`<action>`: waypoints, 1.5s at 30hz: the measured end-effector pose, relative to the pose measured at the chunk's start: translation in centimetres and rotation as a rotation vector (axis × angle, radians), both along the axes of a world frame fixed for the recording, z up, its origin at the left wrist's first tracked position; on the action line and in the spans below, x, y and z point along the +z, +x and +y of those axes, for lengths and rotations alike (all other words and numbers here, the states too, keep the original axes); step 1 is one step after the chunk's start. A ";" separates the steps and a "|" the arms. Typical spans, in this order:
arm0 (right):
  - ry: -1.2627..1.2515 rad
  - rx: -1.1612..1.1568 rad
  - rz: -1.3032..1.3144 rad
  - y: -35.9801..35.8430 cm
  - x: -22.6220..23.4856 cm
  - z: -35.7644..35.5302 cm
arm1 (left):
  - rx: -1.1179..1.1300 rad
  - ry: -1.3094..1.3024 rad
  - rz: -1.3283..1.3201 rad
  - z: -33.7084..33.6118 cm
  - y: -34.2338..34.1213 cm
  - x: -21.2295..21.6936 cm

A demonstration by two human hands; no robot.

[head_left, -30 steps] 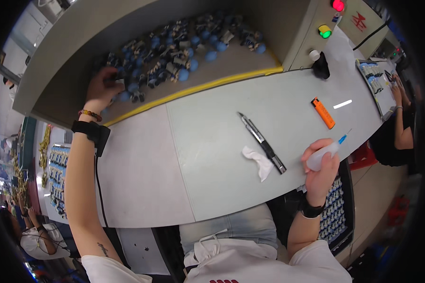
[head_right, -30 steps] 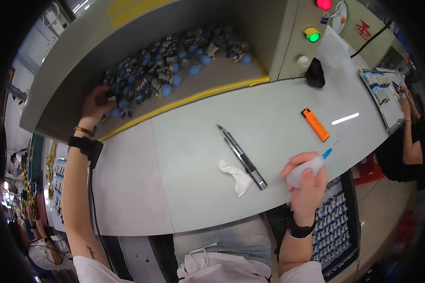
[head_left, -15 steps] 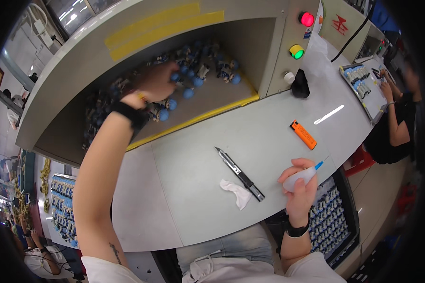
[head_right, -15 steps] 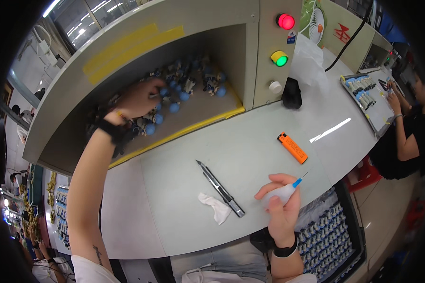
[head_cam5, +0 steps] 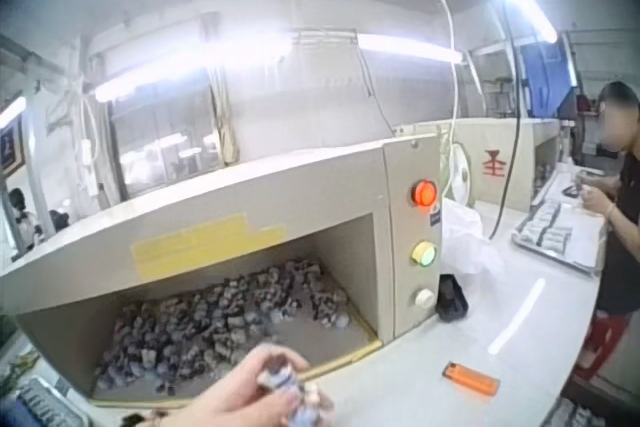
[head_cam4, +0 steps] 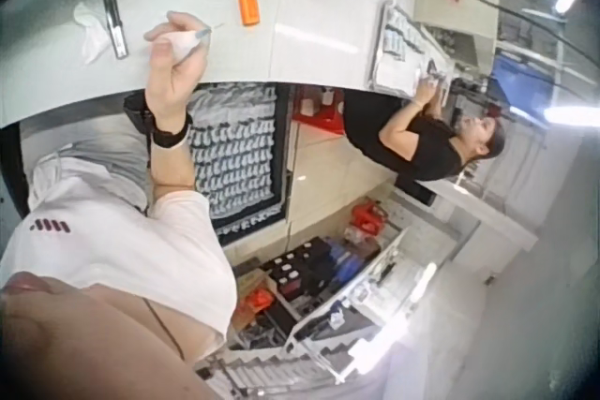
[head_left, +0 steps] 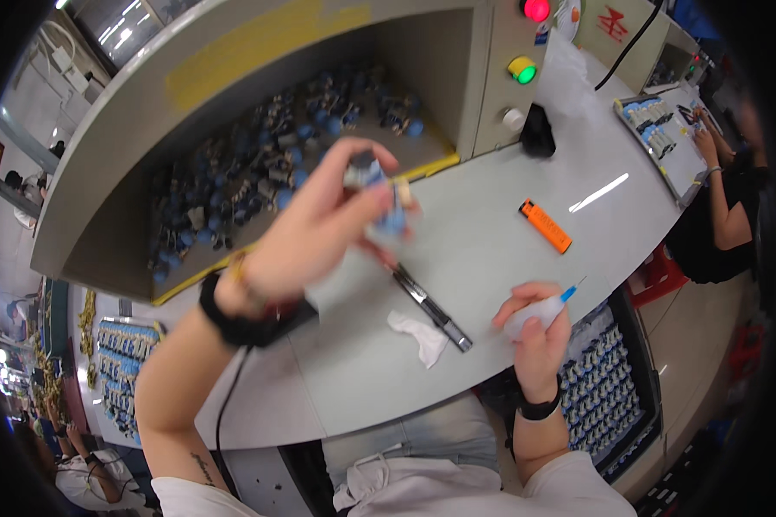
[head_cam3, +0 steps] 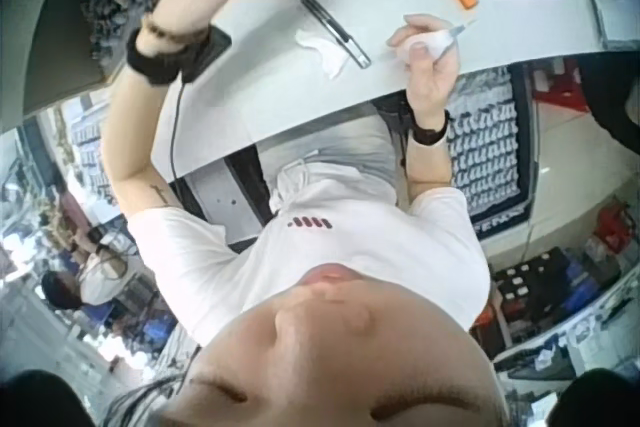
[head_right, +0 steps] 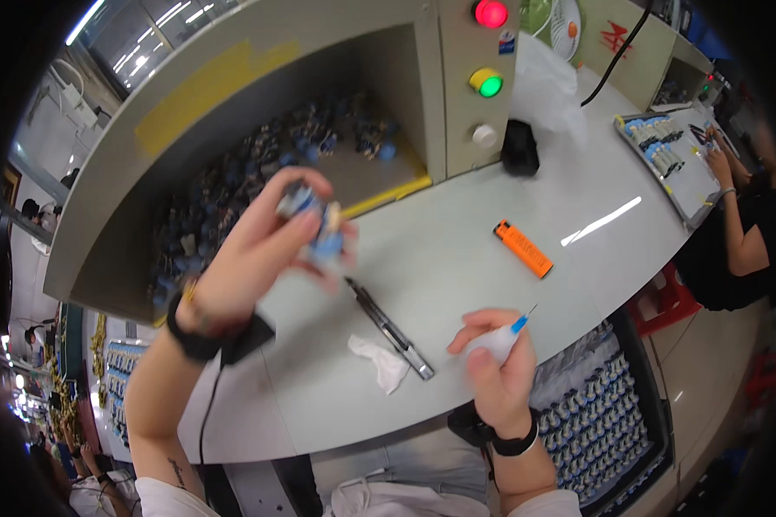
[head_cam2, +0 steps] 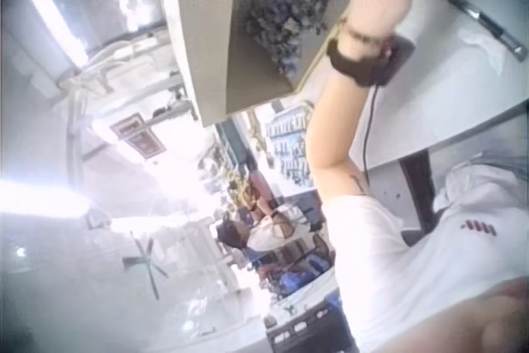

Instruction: Assembling small plastic anime figurines, applying glue to join parts at a manufacturing workstation.

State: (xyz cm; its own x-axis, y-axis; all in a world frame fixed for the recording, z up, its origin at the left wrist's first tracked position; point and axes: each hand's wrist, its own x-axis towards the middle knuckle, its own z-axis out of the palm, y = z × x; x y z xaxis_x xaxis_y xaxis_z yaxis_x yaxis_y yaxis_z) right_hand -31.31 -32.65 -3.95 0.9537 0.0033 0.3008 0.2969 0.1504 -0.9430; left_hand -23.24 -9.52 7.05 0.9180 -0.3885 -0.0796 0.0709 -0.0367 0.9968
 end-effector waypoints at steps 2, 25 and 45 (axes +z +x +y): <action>0.002 -0.015 0.031 -0.1 0.8 0.3 | -0.017 -0.116 0.132 0.2 -6.8 1.3; 0.246 0.341 0.172 -8.2 2.4 7.8 | 0.181 -0.749 0.419 1.1 -23.1 -8.1; 0.280 0.394 -0.109 -8.1 4.1 7.8 | 0.300 -0.733 0.231 0.9 -23.1 -8.3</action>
State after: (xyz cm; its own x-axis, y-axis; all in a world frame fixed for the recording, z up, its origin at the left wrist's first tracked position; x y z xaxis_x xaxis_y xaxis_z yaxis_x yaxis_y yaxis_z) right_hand -39.40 -24.82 0.14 0.8591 0.2618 0.4398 0.2615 0.5142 -0.8168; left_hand -46.34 -8.65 -1.23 0.9826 -0.1565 -0.1004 0.1803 0.6709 0.7193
